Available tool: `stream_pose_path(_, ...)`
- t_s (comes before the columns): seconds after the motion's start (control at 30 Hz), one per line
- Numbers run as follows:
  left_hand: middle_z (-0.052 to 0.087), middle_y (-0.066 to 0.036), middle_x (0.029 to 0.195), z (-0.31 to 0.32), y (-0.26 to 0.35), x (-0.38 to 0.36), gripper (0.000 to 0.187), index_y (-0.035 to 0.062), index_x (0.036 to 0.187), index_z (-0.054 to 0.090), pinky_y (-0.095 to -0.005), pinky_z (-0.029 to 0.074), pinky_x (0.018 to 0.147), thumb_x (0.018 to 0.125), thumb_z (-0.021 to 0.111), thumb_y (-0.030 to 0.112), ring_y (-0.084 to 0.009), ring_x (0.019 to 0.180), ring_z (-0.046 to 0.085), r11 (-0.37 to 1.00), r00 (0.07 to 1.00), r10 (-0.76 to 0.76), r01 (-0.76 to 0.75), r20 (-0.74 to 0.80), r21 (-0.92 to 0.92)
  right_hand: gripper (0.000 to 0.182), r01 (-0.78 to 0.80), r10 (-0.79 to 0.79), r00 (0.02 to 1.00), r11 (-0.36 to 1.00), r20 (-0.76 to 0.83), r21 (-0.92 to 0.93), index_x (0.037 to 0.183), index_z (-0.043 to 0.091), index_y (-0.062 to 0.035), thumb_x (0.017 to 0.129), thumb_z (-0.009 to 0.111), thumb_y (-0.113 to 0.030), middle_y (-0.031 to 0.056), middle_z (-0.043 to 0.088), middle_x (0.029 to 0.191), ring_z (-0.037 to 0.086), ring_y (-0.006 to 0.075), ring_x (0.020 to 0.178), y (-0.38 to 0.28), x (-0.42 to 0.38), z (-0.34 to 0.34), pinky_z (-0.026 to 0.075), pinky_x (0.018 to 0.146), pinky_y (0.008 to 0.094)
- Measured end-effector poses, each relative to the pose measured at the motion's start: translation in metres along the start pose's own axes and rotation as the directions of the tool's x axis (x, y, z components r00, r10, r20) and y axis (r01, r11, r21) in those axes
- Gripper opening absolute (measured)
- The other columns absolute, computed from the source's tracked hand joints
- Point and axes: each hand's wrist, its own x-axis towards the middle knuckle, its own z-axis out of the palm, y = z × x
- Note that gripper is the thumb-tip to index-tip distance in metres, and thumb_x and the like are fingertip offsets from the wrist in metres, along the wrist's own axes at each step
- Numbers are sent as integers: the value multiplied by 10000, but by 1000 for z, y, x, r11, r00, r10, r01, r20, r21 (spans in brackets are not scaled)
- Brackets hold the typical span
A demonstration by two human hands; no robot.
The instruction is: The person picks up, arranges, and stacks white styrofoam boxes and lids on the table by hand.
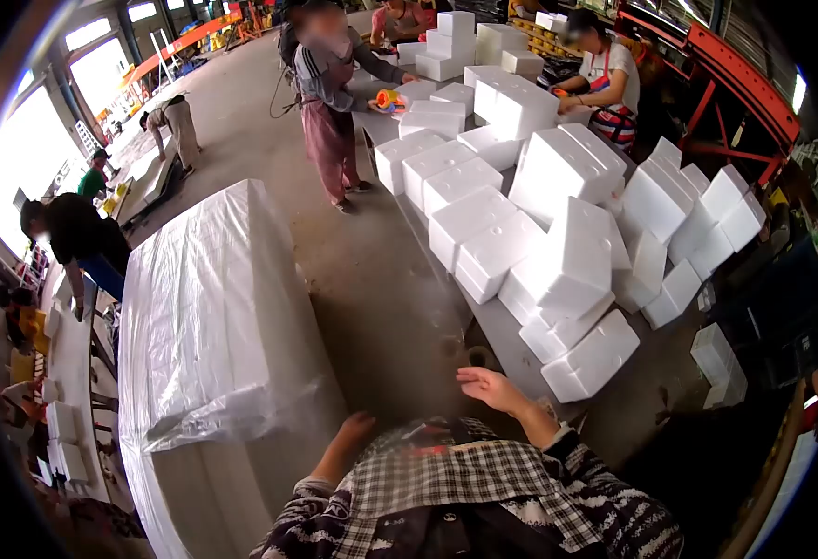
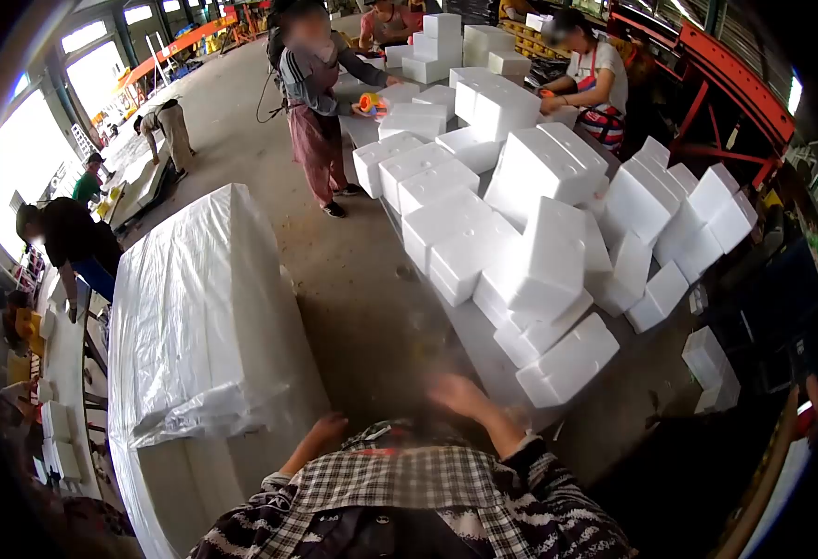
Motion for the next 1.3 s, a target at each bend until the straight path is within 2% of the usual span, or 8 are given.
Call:
stream_pose_path(0.33, 644, -102, 1156, -91, 145, 117, 429, 7, 1252, 568, -348, 501, 850, 915, 624, 268, -206, 1017, 614, 786, 964, 241, -263, -115, -559, 430, 46, -18, 985, 986, 170, -163, 1337, 490, -8, 925, 605, -57, 108, 596, 1266, 594, 178, 1120, -114, 154, 24, 478, 970, 312)
stream_pose_path(0.4, 653, -169, 1079, -96, 157, 134, 331, 19, 1083, 638, -367, 509, 849, 847, 647, 251, -261, 989, 632, 692, 685, 721, -707, -105, 145, 428, -12, 25, 985, 997, 171, -77, 1338, 490, -13, 925, 596, -53, 116, 591, 1273, 591, 187, 1130, -131, 180, 6, 477, 973, 313)
stream_pose_path(0.5, 653, -63, 1089, -98, 167, 166, 500, 26, 1307, 537, -326, 489, 875, 897, 672, 278, -151, 963, 607, 589, 957, 289, -174, 5, -789, 474, -8, 26, 987, 994, 159, -112, 1354, 482, -19, 898, 610, -50, 113, 574, 1296, 578, 201, 1145, -170, 225, -31, 477, 969, 328)
stream_pose_path(0.63, 595, -134, 1262, -158, 181, 200, 509, 23, 1317, 518, -347, 460, 959, 894, 642, 278, -221, 1141, 562, 809, 980, 200, -178, -23, -560, 503, 152, -134, 988, 918, 75, -366, 1373, 476, -30, 878, 551, 1, 104, 544, 1348, 505, 216, 1250, -189, 320, -113, 422, 1010, 322)
stream_pose_path(0.93, 670, -83, 1008, -243, 204, 256, 491, 13, 1252, 576, -309, 514, 766, 842, 695, 257, -161, 849, 624, 784, 903, -101, -186, -418, -592, 504, 414, -563, 826, 621, -12, -666, 1413, 418, -20, 941, 556, -131, 160, 431, 1454, 379, 301, 1360, -204, 603, -261, 259, 1135, 402)
stream_pose_path(1.03, 637, -131, 1198, -260, 217, 268, 510, 9, 1312, 519, -343, 477, 947, 875, 651, 235, -219, 1111, 595, 799, 936, -127, -99, -328, -593, 545, 363, -609, 793, 448, 18, -817, 1417, 409, -23, 936, 578, -215, 173, 402, 1468, 371, 341, 1356, -152, 685, -295, 263, 1136, 429)
stream_pose_path(1.2, 668, -100, 1052, -285, 208, 323, 497, 28, 1275, 564, -307, 508, 820, 851, 698, 249, -175, 899, 632, 813, 916, -94, -155, -390, -562, 625, 117, -454, 885, 10, 100, -993, 1430, 395, -45, 924, 567, -368, 181, 361, 1488, 317, 398, 1369, -112, 685, -268, 229, 1151, 463)
stream_pose_path(1.3, 672, -99, 1053, -307, 224, 352, 491, 25, 1274, 560, -304, 507, 818, 853, 695, 241, -171, 892, 630, 806, 922, -96, -150, -376, -573, 643, 115, -547, 833, 31, 80, -993, 1434, 391, -55, 917, 553, -401, 172, 348, 1498, 295, 398, 1381, -123, 670, -252, 213, 1156, 471)
